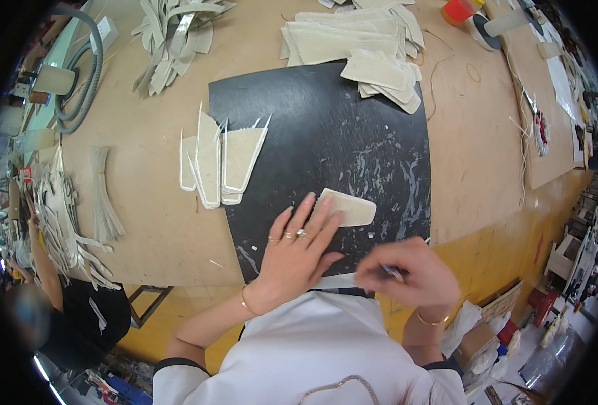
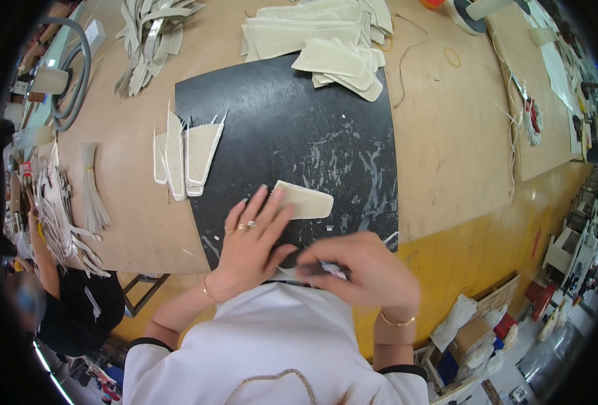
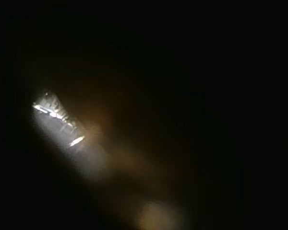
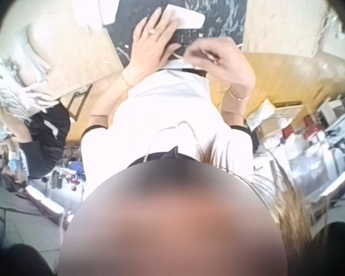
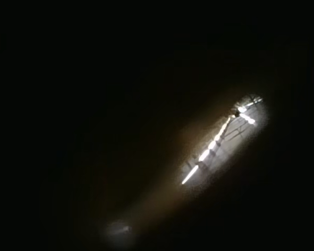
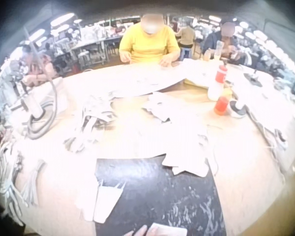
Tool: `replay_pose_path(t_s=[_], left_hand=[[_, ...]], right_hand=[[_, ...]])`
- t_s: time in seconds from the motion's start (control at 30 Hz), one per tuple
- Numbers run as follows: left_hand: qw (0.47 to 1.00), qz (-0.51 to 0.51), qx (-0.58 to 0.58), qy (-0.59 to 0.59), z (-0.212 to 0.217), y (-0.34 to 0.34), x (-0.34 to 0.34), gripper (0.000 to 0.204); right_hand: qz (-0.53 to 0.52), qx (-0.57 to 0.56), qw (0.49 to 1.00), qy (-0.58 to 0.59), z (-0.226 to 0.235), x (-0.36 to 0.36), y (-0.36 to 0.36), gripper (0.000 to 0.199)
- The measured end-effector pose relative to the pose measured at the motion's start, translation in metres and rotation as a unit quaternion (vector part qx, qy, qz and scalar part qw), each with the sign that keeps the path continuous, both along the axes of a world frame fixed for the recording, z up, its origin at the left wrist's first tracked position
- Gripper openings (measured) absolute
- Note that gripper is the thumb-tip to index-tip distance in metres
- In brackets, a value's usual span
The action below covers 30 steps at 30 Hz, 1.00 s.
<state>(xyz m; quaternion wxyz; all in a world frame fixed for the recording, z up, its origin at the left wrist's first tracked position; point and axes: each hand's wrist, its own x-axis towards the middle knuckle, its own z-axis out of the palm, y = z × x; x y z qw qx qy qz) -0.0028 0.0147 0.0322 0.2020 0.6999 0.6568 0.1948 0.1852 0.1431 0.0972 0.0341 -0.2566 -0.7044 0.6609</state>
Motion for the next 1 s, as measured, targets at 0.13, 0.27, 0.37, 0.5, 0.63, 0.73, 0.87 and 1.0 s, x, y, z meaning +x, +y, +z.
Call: replay_pose_path(t_s=[0.13,0.27,0.37,0.5,0.63,0.73,0.87,1.0], left_hand=[[0.931,0.112,-0.052,-0.343,0.013,-0.008,-0.018,0.041],[0.749,0.148,-0.134,-0.632,0.023,0.0,-0.028,0.024],[0.71,0.136,-0.155,-0.673,0.023,0.005,-0.029,0.021],[0.7,0.158,-0.184,-0.672,0.023,0.007,-0.029,0.014],[0.913,0.241,0.03,-0.329,0.016,0.015,-0.017,0.01],[0.939,0.267,0.106,-0.189,-0.005,0.031,-0.017,0.011],[0.939,0.277,0.126,-0.16,-0.021,0.04,-0.014,0.011],[0.945,0.275,0.129,-0.118,-0.024,0.041,-0.014,0.012]], right_hand=[[-0.044,-0.015,0.999,-0.029,-0.014,-0.02,0.001,0.015],[-0.041,-0.024,0.999,-0.023,-0.01,-0.025,0.004,0.015],[-0.044,-0.029,0.998,-0.03,-0.008,-0.026,0.004,0.015],[-0.06,-0.031,0.997,-0.045,-0.01,-0.03,0.0,0.017],[-0.132,0.121,0.978,-0.108,-0.018,-0.039,-0.006,0.016],[-0.175,0.232,0.939,-0.184,-0.031,-0.047,-0.006,0.025],[-0.222,0.261,0.918,-0.203,-0.041,-0.054,-0.007,0.03],[-0.223,0.236,0.915,-0.242,-0.043,-0.055,-0.005,0.032]])
